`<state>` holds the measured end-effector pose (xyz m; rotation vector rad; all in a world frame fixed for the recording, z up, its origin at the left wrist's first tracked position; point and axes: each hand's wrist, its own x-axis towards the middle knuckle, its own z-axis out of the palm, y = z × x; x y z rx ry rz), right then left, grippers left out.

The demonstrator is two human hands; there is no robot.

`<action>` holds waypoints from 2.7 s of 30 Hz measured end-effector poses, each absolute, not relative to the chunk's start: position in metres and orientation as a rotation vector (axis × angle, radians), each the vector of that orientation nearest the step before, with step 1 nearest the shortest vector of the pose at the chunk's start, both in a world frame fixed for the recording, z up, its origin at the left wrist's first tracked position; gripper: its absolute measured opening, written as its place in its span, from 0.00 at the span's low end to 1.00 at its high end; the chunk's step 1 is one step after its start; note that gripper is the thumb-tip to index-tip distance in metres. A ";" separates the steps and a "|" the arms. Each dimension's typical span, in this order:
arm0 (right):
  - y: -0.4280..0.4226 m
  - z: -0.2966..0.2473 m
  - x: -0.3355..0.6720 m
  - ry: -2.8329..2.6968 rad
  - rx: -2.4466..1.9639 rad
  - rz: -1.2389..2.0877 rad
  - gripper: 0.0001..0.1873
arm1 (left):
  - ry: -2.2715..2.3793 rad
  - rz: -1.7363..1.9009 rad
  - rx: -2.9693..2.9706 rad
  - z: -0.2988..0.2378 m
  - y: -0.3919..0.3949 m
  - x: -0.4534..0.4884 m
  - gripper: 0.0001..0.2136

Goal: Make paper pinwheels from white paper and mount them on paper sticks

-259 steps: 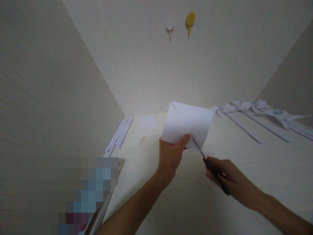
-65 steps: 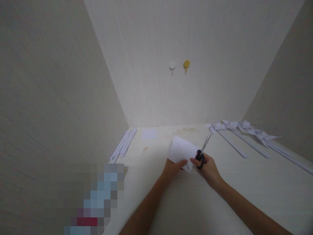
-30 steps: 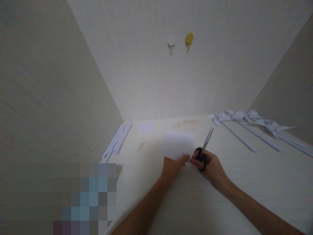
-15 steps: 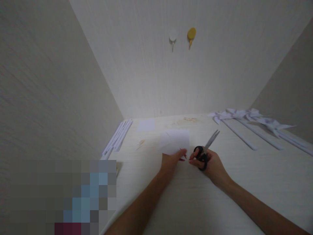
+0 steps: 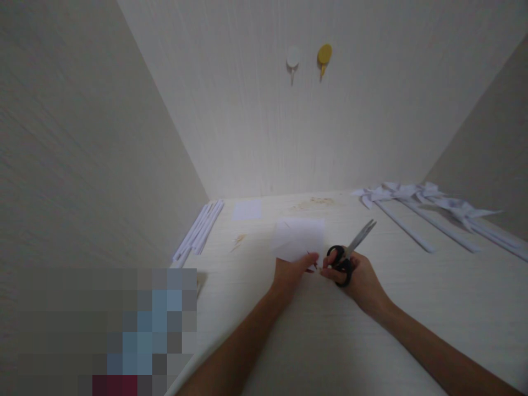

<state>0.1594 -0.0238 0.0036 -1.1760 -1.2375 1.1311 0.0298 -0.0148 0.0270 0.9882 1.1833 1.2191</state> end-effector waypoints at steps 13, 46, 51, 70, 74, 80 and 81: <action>-0.023 0.002 0.161 -1.325 -1.243 1.045 0.15 | 1.175 1.241 0.988 0.023 -0.013 0.030 0.04; -0.024 0.005 0.158 -1.241 -1.226 1.046 0.18 | 1.157 1.180 1.121 0.018 -0.013 0.030 0.03; -0.020 -0.003 0.161 -1.262 -1.279 1.017 0.17 | 1.128 1.168 1.164 0.013 -0.010 0.030 0.05; -0.030 0.012 0.176 -1.881 -1.250 1.431 0.24 | 1.033 1.511 0.809 0.005 0.009 0.015 0.11; -0.029 0.010 0.176 -1.897 -1.267 1.456 0.24 | 1.028 1.490 0.847 0.006 0.006 0.017 0.11; -0.030 0.010 0.175 -1.895 -1.284 1.477 0.23 | 1.029 1.476 0.848 0.007 0.007 0.018 0.11; -0.030 0.010 0.175 -1.898 -1.291 1.465 0.23 | 1.026 1.478 0.848 0.008 0.007 0.018 0.11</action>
